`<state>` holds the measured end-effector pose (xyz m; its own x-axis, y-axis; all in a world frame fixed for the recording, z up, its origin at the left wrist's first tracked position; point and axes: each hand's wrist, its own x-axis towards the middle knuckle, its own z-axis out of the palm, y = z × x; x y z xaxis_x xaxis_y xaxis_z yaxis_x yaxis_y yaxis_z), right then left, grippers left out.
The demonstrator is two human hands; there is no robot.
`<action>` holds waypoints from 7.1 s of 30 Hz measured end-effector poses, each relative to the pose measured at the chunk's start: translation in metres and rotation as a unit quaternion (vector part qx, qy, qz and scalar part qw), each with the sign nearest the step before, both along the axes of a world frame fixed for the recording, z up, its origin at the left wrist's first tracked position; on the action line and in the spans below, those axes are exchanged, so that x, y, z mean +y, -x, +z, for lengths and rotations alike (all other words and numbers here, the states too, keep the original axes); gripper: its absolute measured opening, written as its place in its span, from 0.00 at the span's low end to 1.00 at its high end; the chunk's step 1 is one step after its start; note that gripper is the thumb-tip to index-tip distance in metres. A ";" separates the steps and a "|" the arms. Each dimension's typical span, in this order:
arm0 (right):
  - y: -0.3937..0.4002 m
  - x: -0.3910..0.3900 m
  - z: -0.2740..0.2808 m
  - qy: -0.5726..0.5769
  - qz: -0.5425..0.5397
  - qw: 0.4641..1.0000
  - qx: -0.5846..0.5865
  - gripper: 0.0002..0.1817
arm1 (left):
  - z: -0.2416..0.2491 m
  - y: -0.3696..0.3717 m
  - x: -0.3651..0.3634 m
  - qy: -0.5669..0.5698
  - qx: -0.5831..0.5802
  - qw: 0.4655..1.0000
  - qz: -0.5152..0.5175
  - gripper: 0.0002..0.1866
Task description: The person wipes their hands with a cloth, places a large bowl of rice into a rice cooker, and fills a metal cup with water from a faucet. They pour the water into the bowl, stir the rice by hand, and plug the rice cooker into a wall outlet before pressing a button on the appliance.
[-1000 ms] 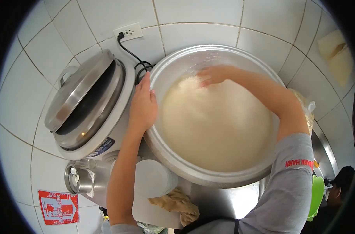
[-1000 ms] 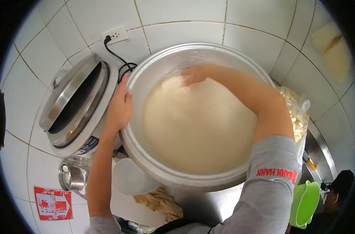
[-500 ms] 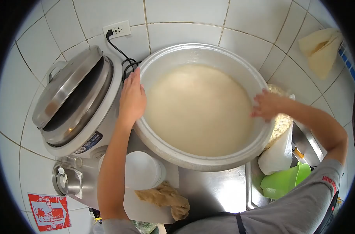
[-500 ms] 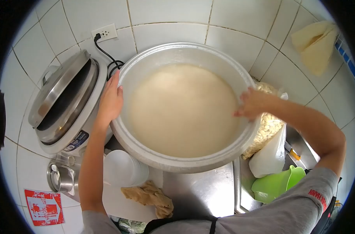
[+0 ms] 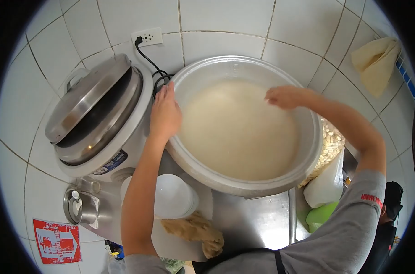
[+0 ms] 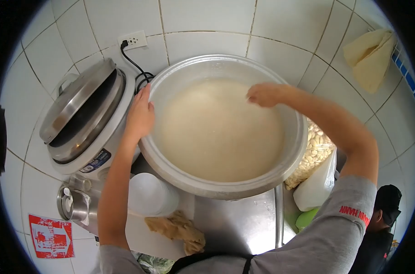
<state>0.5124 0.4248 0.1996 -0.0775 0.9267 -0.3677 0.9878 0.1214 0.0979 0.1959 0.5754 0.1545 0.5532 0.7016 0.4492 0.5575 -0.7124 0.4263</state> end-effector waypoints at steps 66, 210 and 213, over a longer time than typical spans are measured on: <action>-0.016 0.039 -0.118 -0.154 -0.272 0.942 0.120 0.30 | 0.005 0.004 -0.003 0.041 -0.012 0.999 -0.011 0.25; 0.184 0.035 -0.150 -0.143 0.157 0.967 0.142 0.33 | 0.005 0.004 -0.002 0.045 -0.001 0.999 -0.009 0.30; 0.184 0.014 -0.142 -0.131 0.212 0.960 0.129 0.32 | 0.005 0.004 -0.002 0.045 0.000 0.999 -0.006 0.30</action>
